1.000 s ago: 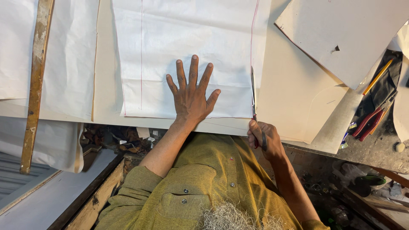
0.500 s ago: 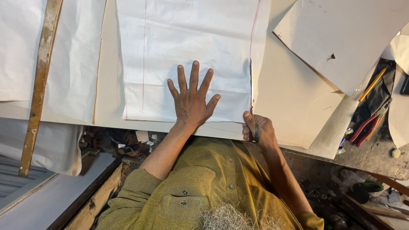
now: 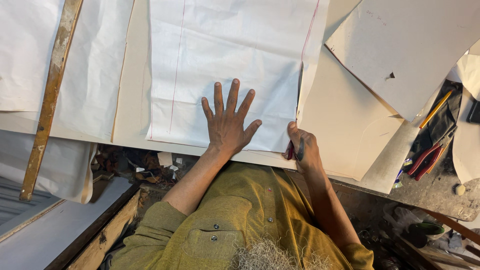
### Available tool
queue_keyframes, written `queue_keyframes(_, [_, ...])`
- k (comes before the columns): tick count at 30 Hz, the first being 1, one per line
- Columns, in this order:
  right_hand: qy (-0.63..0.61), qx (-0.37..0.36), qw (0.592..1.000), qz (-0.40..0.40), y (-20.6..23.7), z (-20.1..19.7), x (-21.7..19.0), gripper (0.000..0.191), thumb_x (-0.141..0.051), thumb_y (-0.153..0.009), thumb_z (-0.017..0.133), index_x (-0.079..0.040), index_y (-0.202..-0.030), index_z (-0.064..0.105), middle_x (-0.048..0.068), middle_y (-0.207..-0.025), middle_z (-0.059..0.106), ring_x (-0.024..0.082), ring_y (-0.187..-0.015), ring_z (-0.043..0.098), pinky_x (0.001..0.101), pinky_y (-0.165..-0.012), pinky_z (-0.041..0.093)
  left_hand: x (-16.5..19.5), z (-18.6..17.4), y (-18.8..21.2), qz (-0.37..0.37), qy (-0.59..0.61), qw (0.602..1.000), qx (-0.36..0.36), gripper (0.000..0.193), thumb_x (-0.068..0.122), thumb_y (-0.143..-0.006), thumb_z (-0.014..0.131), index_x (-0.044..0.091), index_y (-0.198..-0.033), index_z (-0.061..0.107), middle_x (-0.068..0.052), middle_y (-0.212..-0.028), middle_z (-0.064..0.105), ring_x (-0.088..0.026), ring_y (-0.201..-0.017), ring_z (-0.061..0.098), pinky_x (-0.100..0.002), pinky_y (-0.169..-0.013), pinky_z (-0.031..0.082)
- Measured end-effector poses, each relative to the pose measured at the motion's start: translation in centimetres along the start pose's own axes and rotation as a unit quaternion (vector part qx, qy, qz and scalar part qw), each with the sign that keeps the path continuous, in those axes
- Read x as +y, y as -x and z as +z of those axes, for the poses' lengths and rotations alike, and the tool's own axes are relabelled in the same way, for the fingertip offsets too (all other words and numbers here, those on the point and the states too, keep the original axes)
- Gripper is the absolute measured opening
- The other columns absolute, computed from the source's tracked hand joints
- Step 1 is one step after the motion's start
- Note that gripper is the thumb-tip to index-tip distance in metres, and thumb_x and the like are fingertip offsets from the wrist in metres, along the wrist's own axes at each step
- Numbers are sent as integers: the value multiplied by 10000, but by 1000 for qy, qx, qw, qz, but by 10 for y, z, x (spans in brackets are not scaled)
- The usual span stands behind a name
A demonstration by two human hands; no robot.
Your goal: The person traces a pattern onto a large sheet of white fabric using a pencil and then cuts along the traced lines with scissors. They handle the fabric and pattern pieces, repositioning them on the table as needed.
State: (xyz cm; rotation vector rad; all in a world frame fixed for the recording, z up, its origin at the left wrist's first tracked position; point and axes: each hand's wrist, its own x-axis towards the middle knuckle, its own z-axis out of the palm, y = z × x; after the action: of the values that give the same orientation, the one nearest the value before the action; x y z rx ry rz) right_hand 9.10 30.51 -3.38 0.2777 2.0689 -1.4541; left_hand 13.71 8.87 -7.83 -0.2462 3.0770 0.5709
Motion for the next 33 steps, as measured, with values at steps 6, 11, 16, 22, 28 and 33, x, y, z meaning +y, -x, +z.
queue_keyframes(6, [-49, 3, 999, 21, -4, 2, 12, 681, -647, -905, 612, 7, -718, 601, 80, -511, 535, 144, -397, 518, 277, -358, 427, 4, -24, 21, 81, 55, 979, -177, 1122, 825, -710, 629, 307, -1601, 184, -91, -1685, -23, -391, -1525, -104, -761, -1178, -35])
queue_keyframes(11, [-134, -34, 990, 26, -5, -1, 10, 648, -614, -942, 605, 3, -745, 615, 67, -524, 540, 133, -402, 498, 263, -368, 404, 11, -5, 40, 121, 17, 983, -137, 916, 759, -796, 589, 377, -1569, 279, -50, -1688, 65, -365, -1542, -42, -763, -1190, 24])
queue_keyframes(16, [-223, -73, 968, 86, -10, -17, 8, 519, -550, -975, 625, -67, -786, 627, 22, -575, 552, 120, -453, 537, 243, -413, 436, 3, 33, 48, 176, 3, 984, 40, 576, 588, -978, 512, 326, -1489, 475, -104, -1642, 198, -434, -1519, 49, -781, -1147, 104])
queue_keyframes(22, [-241, -115, 958, 103, -22, -34, 17, 291, -318, -899, 682, -52, -784, 669, 61, -589, 616, 173, -463, 582, 297, -435, 480, -6, 29, 63, 190, 14, 981, 34, 302, 395, -1091, 557, 188, -1262, 696, 8, -1550, 500, -379, -1566, 285, -678, -1247, 268])
queue_keyframes(28, [-300, -149, 935, 114, -28, -42, 27, 268, -283, -921, 673, -47, -796, 667, 41, -597, 594, 169, -506, 579, 281, -468, 476, -2, 8, 60, 221, 80, 970, 56, 459, 529, -902, 617, 131, -1104, 722, -97, -1390, 598, -413, -1398, 395, -734, -1089, 320])
queue_keyframes(33, [-408, -225, 876, 121, -30, -40, 20, 297, -305, -911, 652, -29, -805, 683, 24, -609, 594, 148, -530, 578, 254, -502, 492, -3, 3, 61, 235, 48, 967, 88, 231, 344, -948, 658, 148, -1057, 712, -60, -1383, 631, -409, -1390, 469, -700, -1074, 407])
